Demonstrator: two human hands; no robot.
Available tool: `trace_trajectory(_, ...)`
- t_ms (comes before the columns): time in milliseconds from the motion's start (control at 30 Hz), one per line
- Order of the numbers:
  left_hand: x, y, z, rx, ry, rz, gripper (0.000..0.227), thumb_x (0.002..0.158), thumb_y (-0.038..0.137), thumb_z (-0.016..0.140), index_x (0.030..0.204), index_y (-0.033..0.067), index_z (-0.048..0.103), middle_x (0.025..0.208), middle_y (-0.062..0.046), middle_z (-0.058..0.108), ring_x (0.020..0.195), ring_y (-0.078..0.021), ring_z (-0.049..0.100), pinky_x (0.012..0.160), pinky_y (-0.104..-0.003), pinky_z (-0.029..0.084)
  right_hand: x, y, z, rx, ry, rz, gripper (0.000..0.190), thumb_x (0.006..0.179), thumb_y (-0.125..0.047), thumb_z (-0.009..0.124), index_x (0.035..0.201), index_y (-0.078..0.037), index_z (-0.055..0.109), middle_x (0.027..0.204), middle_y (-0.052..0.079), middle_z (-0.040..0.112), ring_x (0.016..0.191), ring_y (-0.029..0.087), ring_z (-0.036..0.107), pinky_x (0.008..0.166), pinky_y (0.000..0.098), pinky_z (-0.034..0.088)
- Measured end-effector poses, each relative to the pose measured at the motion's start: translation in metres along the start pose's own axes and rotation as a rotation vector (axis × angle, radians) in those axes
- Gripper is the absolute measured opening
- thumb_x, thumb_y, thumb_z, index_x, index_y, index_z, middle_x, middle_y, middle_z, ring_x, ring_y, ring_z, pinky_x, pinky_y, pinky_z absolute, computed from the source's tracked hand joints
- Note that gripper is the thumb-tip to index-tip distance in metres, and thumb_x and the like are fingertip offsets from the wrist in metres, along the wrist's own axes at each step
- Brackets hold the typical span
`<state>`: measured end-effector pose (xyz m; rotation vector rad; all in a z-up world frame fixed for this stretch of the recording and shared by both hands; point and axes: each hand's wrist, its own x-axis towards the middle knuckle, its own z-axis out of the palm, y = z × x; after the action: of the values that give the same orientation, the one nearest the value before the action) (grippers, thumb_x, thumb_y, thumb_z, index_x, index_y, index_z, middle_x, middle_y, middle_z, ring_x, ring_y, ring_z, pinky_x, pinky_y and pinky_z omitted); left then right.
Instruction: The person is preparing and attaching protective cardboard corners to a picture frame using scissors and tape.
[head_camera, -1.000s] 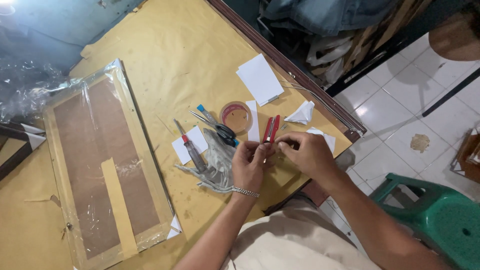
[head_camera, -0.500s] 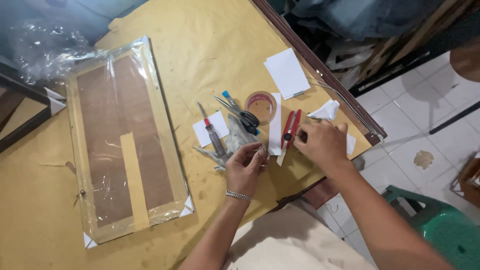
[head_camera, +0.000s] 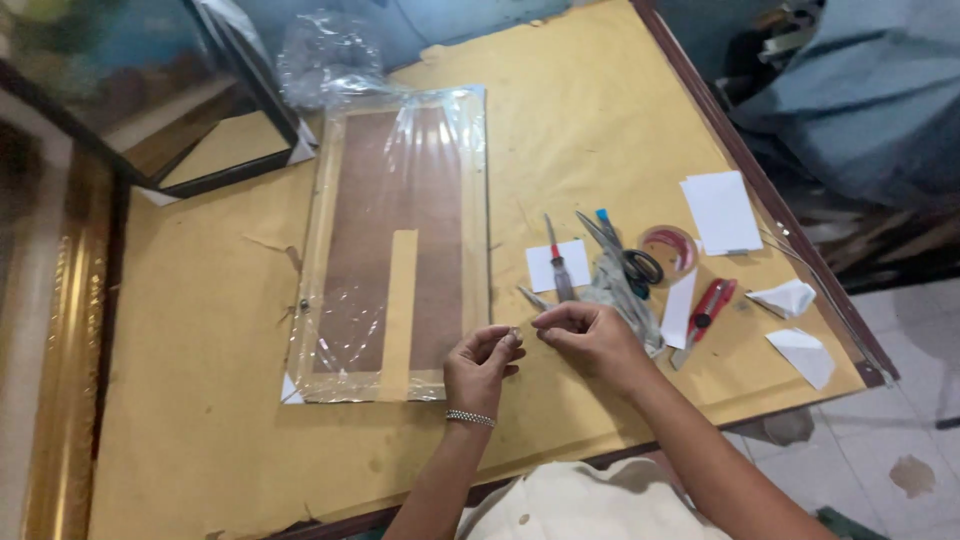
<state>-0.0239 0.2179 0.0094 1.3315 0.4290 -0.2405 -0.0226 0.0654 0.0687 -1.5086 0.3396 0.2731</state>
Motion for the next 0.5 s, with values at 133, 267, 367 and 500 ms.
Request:
trace_trajectory(133, 0.007, 0.009, -0.023, -0.015, 0.064, 0.058, 0.013, 0.073, 0.006, 0.069, 0.085, 0.0052, 0.066, 0.077, -0.011, 0.069, 0.064, -0.017, 0.065, 0.055, -0.024, 0.055, 0.0, -0.005, 0.037, -0.007, -0.065, 0.02, 0.021, 0.069, 0.001, 0.064, 0.089, -0.002, 0.069, 0.069, 0.007, 0.067, 0.052, 0.007, 0.046, 0.043, 0.0172, 0.038)
trace_trajectory(267, 0.008, 0.017, -0.034, -0.02, 0.085, 0.123, 0.01, 0.071, 0.005, 0.07, 0.08, 0.0059, 0.068, 0.076, -0.008, 0.069, 0.067, -0.0124, 0.065, 0.056, -0.021, 0.055, -0.003, -0.012, 0.057, -0.046, -0.055, 0.044, 0.023, 0.07, -0.001, 0.065, 0.092, -0.004, 0.067, 0.073, 0.005, 0.068, 0.055, 0.007, 0.048, 0.045, 0.0181, 0.041)
trace_trajectory(367, 0.004, 0.026, -0.035, -0.01, 0.08, 0.167, 0.011, 0.071, 0.006, 0.07, 0.082, 0.0044, 0.068, 0.076, -0.01, 0.069, 0.067, -0.013, 0.064, 0.058, -0.022, 0.055, 0.004, -0.001, 0.06, -0.035, -0.043, 0.036, 0.021, 0.07, -0.001, 0.065, 0.091, -0.003, 0.066, 0.072, 0.005, 0.068, 0.055, 0.007, 0.047, 0.045, 0.018, 0.04)
trace_trajectory(500, 0.002, 0.029, -0.034, -0.001, 0.056, 0.179, 0.012, 0.071, 0.005, 0.07, 0.082, 0.0036, 0.069, 0.076, -0.01, 0.07, 0.067, -0.0118, 0.064, 0.059, -0.021, 0.055, 0.002, 0.0, 0.066, -0.009, -0.014, 0.027, 0.022, 0.07, 0.0, 0.065, 0.091, -0.003, 0.066, 0.072, 0.005, 0.068, 0.054, 0.007, 0.048, 0.044, 0.0169, 0.041)
